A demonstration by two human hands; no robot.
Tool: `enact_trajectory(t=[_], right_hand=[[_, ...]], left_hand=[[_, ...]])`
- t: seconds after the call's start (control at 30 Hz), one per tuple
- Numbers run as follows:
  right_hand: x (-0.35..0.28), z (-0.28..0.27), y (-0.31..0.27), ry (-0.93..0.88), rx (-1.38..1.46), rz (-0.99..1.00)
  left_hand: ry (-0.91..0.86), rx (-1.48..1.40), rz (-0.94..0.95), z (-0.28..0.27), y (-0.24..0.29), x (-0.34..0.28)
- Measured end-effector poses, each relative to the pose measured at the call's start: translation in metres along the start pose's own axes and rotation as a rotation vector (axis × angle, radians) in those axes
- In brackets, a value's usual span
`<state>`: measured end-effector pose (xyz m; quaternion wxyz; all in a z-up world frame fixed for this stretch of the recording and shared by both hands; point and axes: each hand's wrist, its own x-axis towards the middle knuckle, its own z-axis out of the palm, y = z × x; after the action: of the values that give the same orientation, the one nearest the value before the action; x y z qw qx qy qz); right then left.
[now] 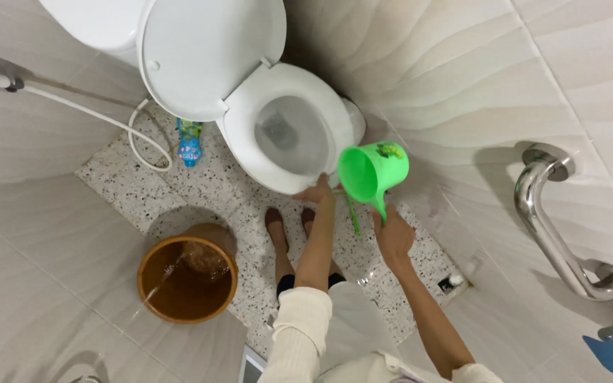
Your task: The person scoops water from a bucket using a green ladle and pours it into the toilet bowl multiple times. They then use a sponge to wipe the toilet tank and the closed toilet seat lid.
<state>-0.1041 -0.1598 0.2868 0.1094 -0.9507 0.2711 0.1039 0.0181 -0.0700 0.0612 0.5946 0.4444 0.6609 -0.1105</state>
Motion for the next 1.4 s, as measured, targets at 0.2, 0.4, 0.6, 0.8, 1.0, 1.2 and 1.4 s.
enact_trajectory(t=[0.2, 0.4, 0.6, 0.8, 1.0, 1.2, 1.4], right_hand=[[0.076, 0.032, 0.017, 0.222, -0.091, -0.144], [0.143, 0.015, -0.039, 0.327, 0.013, -0.306], [0.145, -0.057, -0.111, 0.241, 0.380, -0.222], [0.125, -0.129, -0.165, 0.077, 0.913, -0.223], [0.099, -0.124, -0.231, 0.388, 0.388, -0.510], [0.105, -0.114, -0.309, 0.365, 0.404, -0.625], [0.173, -0.097, -0.325, 0.641, 0.237, -0.699]], left_hand=[[-0.077, -0.155, 0.077, -0.002, 0.006, 0.004], [-0.204, -0.042, 0.253, -0.019, 0.022, 0.018], [-0.425, -0.131, 0.258, -0.060, 0.150, -0.065], [-0.665, -0.550, 0.178, -0.030, 0.264, -0.012], [-0.555, -0.789, 0.089, 0.017, 0.411, -0.027], [-0.475, -0.647, 0.058, 0.024, 0.478, -0.064], [-0.376, -0.471, 0.020, 0.035, 0.499, -0.055]])
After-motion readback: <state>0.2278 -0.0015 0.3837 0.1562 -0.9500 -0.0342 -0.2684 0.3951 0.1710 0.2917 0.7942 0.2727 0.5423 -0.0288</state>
